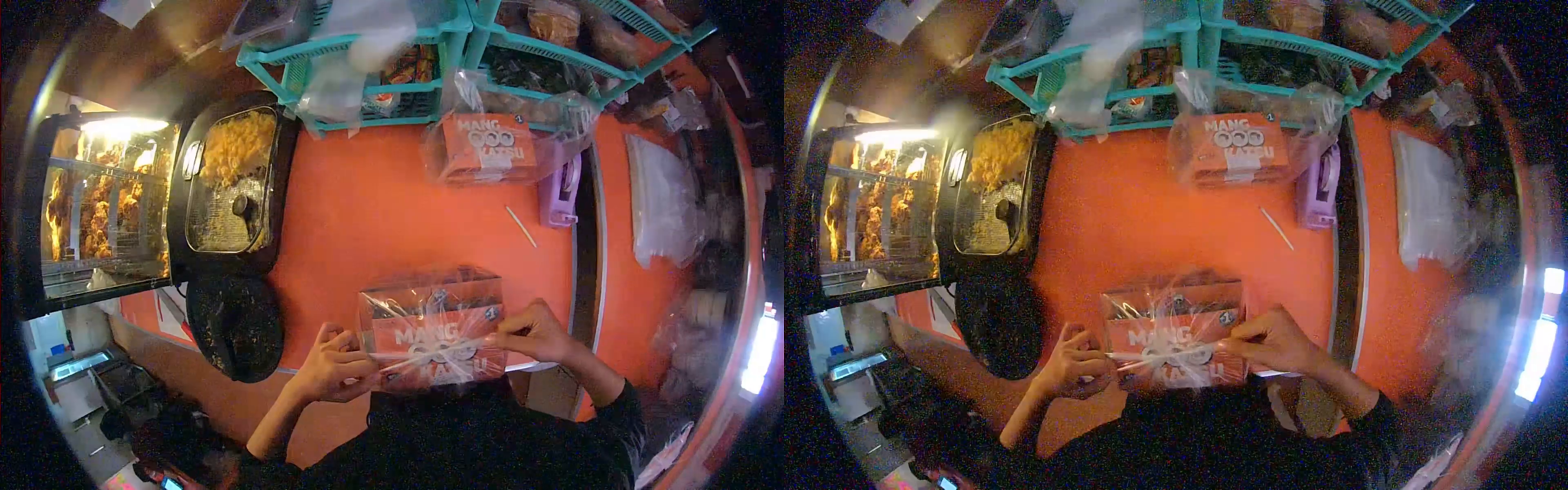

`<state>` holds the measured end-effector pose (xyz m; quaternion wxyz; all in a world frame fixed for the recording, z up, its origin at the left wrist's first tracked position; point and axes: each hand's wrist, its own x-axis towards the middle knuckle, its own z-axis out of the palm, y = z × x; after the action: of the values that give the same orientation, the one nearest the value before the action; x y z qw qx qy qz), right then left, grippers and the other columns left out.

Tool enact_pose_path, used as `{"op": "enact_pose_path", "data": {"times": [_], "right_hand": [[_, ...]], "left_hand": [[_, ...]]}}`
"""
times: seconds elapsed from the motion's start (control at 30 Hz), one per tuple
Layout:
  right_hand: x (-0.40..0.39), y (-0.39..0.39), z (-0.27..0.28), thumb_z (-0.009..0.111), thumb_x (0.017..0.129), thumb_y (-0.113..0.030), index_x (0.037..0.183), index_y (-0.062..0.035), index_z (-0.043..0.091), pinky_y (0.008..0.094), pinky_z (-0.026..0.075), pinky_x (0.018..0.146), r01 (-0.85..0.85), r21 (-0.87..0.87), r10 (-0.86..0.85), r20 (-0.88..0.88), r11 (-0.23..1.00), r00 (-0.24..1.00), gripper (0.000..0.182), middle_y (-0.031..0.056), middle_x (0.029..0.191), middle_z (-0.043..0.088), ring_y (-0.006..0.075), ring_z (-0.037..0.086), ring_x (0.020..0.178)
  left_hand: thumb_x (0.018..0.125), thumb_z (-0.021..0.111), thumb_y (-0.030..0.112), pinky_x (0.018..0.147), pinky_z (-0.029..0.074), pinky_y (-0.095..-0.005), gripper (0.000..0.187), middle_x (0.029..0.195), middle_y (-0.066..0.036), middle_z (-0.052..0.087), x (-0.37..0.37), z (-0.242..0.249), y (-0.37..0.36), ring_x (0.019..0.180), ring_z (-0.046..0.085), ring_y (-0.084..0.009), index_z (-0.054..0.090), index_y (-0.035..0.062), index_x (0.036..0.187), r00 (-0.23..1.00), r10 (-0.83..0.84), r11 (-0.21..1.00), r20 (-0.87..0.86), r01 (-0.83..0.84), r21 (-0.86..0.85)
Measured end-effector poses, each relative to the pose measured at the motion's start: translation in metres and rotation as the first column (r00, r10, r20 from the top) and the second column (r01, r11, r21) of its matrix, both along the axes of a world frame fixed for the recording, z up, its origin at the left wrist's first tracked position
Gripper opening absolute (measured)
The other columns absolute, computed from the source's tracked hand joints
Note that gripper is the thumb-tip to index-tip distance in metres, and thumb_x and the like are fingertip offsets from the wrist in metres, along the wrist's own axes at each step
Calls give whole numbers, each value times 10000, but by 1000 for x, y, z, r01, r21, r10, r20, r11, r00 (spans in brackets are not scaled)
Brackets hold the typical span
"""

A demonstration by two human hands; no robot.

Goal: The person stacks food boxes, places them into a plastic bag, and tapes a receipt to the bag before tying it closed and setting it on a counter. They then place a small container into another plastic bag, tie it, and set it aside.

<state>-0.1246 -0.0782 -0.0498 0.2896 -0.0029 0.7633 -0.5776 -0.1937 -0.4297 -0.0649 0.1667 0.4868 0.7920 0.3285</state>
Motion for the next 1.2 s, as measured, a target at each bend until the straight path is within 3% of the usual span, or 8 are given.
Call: {"op": "enact_pose_path", "data": {"times": [0.2,0.3,0.4,0.5,0.6,0.67,0.87,1.2], "right_hand": [[11,-6,13,667,866,-199,724,-19,664,229,354,538,258,-149,-228,191,955,955,229,-40,610,530,31,451,609],[21,-17,24,690,827,-168,726,-14,673,228,323,500,410,-274,-418,32,870,908,185,-26,574,512,46,435,549],[16,-24,30,689,816,-150,708,-18,659,244,307,487,273,-411,-346,-116,870,931,172,-37,560,464,55,399,529],[-2,-30,39,687,822,-192,640,-34,603,272,311,483,248,-405,-200,159,880,967,255,-38,556,429,69,390,527],[-21,-38,38,662,846,-251,599,-26,527,309,334,481,-116,-251,104,-60,961,993,360,-5,549,413,99,413,525],[-27,-44,56,642,866,-287,603,-4,491,336,361,485,-291,119,312,-258,949,914,415,41,545,431,117,432,523],[-21,-36,33,630,869,-240,628,-4,545,348,370,461,-204,86,218,-515,975,829,348,93,504,450,110,443,456],[-10,-18,20,658,858,-130,575,-19,554,258,303,413,-1,-12,0,-91,1000,996,321,4,451,389,15,351,447]], "left_hand": [[763,653,216,897,343,-396,228,934,-86,568,15,-2,-11,965,488,-236,650,30,895,776,-13,980,631,-116,162],[772,537,332,787,410,-322,384,798,-90,546,50,13,21,760,525,-221,587,-48,793,303,-29,568,953,-779,265],[786,528,319,632,426,-338,308,637,-27,467,63,13,40,511,419,-147,528,30,678,-20,-155,355,988,-934,36],[817,549,266,570,387,-309,286,578,-1,415,50,-3,35,541,420,-138,497,53,634,131,-212,502,969,-836,223],[845,633,251,525,354,-277,326,612,-16,505,25,33,34,591,469,-95,547,19,633,273,2,786,962,-595,168],[850,660,331,531,360,-260,379,631,-17,537,8,60,39,614,466,-65,586,-8,697,669,164,986,725,-88,-142],[868,659,312,539,361,-243,341,640,14,543,-3,57,34,637,451,-31,644,-22,797,639,292,948,712,-97,-302],[891,611,261,596,410,-240,290,711,21,610,-6,5,-8,658,509,-55,688,-18,886,235,352,917,906,-280,-283]]}}
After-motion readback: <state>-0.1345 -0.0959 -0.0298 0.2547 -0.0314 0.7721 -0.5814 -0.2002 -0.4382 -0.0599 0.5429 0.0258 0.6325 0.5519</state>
